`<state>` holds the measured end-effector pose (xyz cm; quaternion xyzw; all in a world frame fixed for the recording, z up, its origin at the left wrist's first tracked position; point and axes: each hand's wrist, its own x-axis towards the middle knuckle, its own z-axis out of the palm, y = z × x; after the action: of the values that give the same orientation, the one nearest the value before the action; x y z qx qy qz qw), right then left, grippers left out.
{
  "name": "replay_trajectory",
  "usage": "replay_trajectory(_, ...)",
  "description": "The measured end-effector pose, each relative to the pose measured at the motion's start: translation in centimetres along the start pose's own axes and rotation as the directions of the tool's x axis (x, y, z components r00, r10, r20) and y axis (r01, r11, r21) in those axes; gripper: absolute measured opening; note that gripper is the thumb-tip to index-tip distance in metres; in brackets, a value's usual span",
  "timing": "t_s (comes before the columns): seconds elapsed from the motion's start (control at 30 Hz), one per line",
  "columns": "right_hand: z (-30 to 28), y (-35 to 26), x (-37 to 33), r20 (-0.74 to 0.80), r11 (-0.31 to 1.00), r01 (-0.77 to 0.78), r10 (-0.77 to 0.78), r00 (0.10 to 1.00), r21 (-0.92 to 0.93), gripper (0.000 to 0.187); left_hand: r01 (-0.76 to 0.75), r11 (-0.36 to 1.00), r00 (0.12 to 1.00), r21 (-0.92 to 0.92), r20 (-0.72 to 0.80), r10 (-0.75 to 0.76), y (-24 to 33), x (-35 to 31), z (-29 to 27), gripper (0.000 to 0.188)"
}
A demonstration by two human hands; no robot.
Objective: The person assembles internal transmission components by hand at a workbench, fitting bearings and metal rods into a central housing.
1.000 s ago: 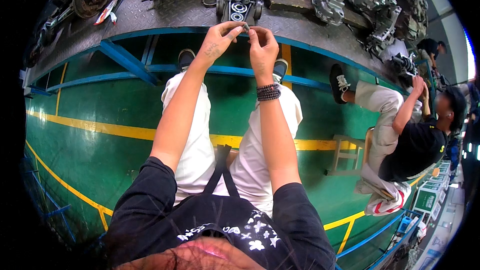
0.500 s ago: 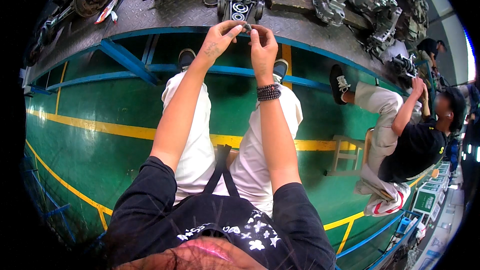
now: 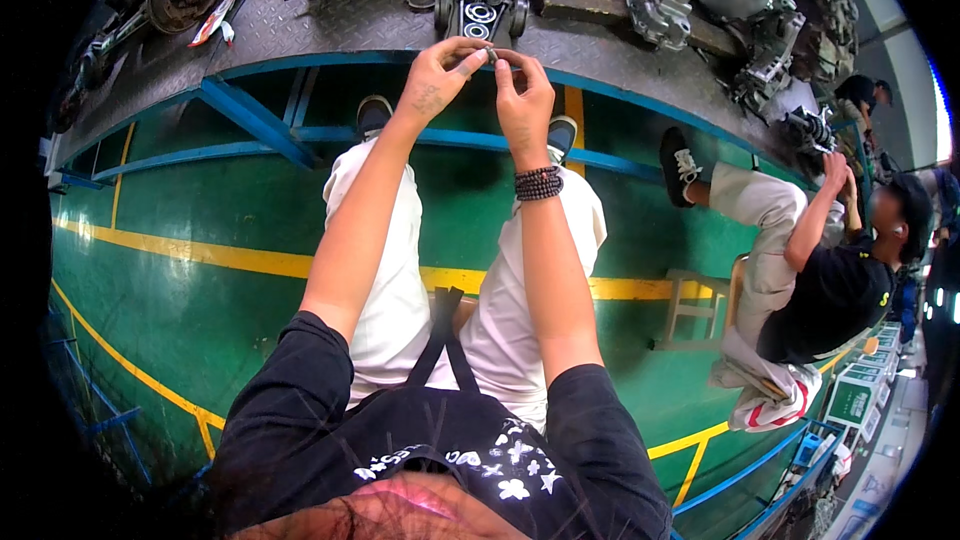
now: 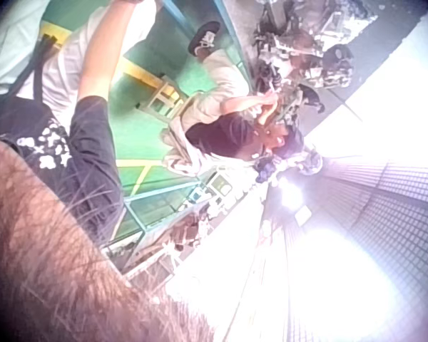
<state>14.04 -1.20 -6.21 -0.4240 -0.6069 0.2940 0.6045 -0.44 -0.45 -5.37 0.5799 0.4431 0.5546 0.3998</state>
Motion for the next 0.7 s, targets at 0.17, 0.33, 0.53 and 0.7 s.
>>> replay_trajectory(0.17,-0.2,0.4,0.1,-0.009,0.994,0.076,-0.077,0.997,-0.079,0.013,-0.012,0.988,0.999,0.151,-0.029,0.016,1.1,-0.5,0.0,0.024)
replay_trajectory(0.33,-0.4,0.8,0.2,-0.046,0.992,0.075,-0.080,0.996,-0.101,0.013,-0.101,0.954,0.993,0.284,-0.029,0.114,1.4,-0.7,0.1,0.024)
replay_trajectory(0.53,-0.9,-0.1,0.3,0.014,0.966,0.117,-0.117,0.993,-0.229,0.013,-0.115,0.938,0.992,0.326,-0.017,0.128,1.4,-0.9,-0.2,0.024)
replay_trajectory(0.7,-1.2,-0.7,0.3,0.042,0.957,0.082,-0.073,0.996,-0.277,0.014,-0.119,0.917,0.991,0.380,-0.014,0.134,1.3,-0.8,-0.3,0.024)
